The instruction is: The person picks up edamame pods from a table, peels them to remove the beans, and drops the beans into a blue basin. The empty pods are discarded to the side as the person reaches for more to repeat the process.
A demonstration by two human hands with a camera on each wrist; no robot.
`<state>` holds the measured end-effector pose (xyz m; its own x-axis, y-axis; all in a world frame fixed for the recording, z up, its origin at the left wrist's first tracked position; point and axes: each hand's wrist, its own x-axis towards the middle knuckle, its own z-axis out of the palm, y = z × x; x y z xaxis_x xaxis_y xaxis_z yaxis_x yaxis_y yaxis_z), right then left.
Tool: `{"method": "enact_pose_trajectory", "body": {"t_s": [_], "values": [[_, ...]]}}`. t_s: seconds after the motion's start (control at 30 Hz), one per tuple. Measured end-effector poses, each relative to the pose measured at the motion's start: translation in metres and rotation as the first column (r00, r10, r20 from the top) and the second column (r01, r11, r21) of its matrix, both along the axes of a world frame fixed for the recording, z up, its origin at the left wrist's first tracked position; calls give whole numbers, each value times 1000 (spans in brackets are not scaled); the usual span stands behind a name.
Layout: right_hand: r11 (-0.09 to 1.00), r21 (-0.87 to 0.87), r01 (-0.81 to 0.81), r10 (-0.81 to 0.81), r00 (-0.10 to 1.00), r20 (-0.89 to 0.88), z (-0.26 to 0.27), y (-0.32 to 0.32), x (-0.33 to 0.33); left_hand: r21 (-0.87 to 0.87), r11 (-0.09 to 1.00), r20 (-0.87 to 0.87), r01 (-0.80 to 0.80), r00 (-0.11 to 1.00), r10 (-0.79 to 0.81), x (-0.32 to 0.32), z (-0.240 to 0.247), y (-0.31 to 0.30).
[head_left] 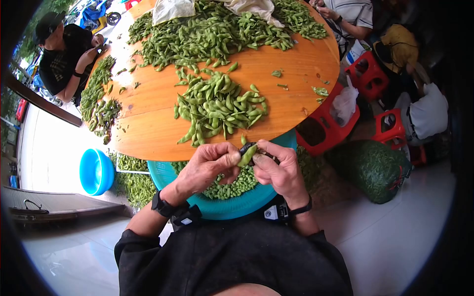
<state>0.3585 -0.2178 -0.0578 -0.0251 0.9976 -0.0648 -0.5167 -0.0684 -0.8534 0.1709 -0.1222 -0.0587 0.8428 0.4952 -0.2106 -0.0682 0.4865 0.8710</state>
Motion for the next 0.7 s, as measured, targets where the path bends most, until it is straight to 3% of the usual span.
{"method": "enact_pose_trajectory", "body": {"t_s": [0.03,0.07,0.1,0.17,0.23,0.37,0.4,0.47,0.5,0.53,0.57,0.6,0.63,0.67,0.7], "values": [[994,31,109,-113,958,262,3,0,-4,0,1000,0,0,1000,0,3,4,-2],[971,181,157,-229,829,511,4,1,-5,341,929,-64,-140,983,172,8,7,-5],[971,182,157,-229,829,510,4,3,-7,646,728,-63,-229,935,350,11,11,-7],[884,459,91,-429,550,717,4,4,-10,697,700,-126,-156,935,333,11,19,-7],[910,401,102,-392,526,755,9,3,-14,823,568,-247,-3,899,362,14,20,-7],[881,466,81,-442,491,751,4,4,-10,843,513,-361,160,876,320,11,31,-6],[880,469,82,-443,499,744,2,4,-9,842,515,-361,159,876,321,9,27,-5],[893,439,94,-420,520,744,-3,5,-10,901,432,-163,18,940,300,6,15,-3],[906,410,106,-399,539,742,-4,6,-10,902,432,-163,18,939,301,6,16,-3],[906,410,104,-398,540,742,-4,6,-12,827,562,-193,-1,939,286,7,17,-3],[884,447,139,-456,465,759,-3,6,-17,734,679,-221,-19,938,265,8,18,-4],[858,485,169,-510,385,769,-3,7,-22,734,679,-221,-21,938,267,10,16,-5],[858,485,168,-510,385,769,-3,7,-26,561,821,-191,-111,947,259,13,12,-7],[824,529,203,-566,311,763,-4,8,-31,354,916,-158,-189,953,257,17,9,-10],[786,572,234,-617,234,752,-5,8,-34,355,916,-156,-190,953,258,20,6,-13]]}}
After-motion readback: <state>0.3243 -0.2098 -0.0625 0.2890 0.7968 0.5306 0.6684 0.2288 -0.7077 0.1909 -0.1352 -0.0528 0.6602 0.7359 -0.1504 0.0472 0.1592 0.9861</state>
